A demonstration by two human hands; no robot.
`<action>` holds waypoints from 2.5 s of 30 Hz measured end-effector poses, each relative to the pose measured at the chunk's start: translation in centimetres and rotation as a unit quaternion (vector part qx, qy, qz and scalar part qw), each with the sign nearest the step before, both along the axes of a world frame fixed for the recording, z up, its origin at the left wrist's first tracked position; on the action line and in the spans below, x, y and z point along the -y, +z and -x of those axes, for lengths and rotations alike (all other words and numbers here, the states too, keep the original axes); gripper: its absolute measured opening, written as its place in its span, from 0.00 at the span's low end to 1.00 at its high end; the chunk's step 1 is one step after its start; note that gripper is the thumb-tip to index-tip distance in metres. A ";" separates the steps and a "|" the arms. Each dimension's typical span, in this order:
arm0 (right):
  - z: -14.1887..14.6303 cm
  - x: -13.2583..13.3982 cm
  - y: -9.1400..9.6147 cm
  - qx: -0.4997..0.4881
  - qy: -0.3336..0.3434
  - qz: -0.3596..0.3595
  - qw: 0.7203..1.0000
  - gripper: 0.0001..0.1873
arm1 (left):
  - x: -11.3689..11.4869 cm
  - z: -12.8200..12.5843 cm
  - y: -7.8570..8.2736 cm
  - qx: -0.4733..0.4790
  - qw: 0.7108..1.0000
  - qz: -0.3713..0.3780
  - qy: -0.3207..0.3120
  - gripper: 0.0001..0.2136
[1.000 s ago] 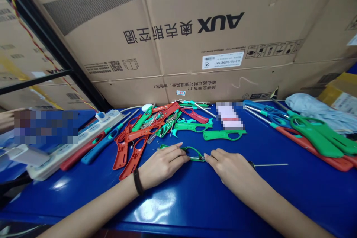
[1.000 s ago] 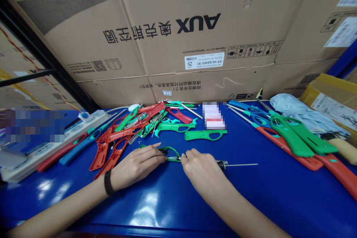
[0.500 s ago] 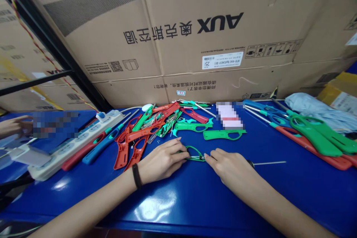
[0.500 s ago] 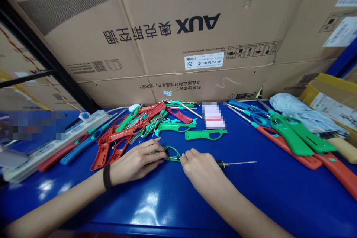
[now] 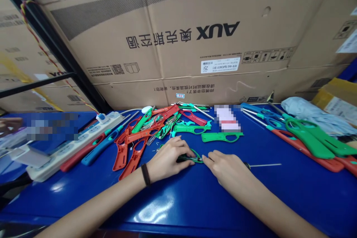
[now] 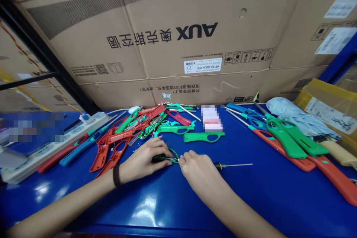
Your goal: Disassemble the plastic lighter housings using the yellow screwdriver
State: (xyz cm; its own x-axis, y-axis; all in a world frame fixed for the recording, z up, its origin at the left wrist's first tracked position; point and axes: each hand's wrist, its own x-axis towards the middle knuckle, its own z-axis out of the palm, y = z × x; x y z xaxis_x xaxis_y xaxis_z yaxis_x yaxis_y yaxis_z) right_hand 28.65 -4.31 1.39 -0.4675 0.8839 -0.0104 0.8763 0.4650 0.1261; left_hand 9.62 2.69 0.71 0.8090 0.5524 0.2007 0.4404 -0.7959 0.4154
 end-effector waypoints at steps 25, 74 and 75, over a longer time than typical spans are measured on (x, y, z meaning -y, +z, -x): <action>-0.4 1.1 -3.2 -0.017 0.047 -0.106 0.993 0.22 | 2.9 2.3 -0.2 -0.071 0.978 -0.196 -0.017 0.19; -3.3 0.2 -1.4 -0.040 0.048 -0.018 0.998 0.25 | -0.2 5.9 0.0 0.037 0.994 -0.089 0.059 0.06; -3.3 0.2 -1.3 -0.036 0.049 -0.017 0.998 0.25 | -0.2 5.9 -0.2 0.039 0.994 -0.090 0.053 0.07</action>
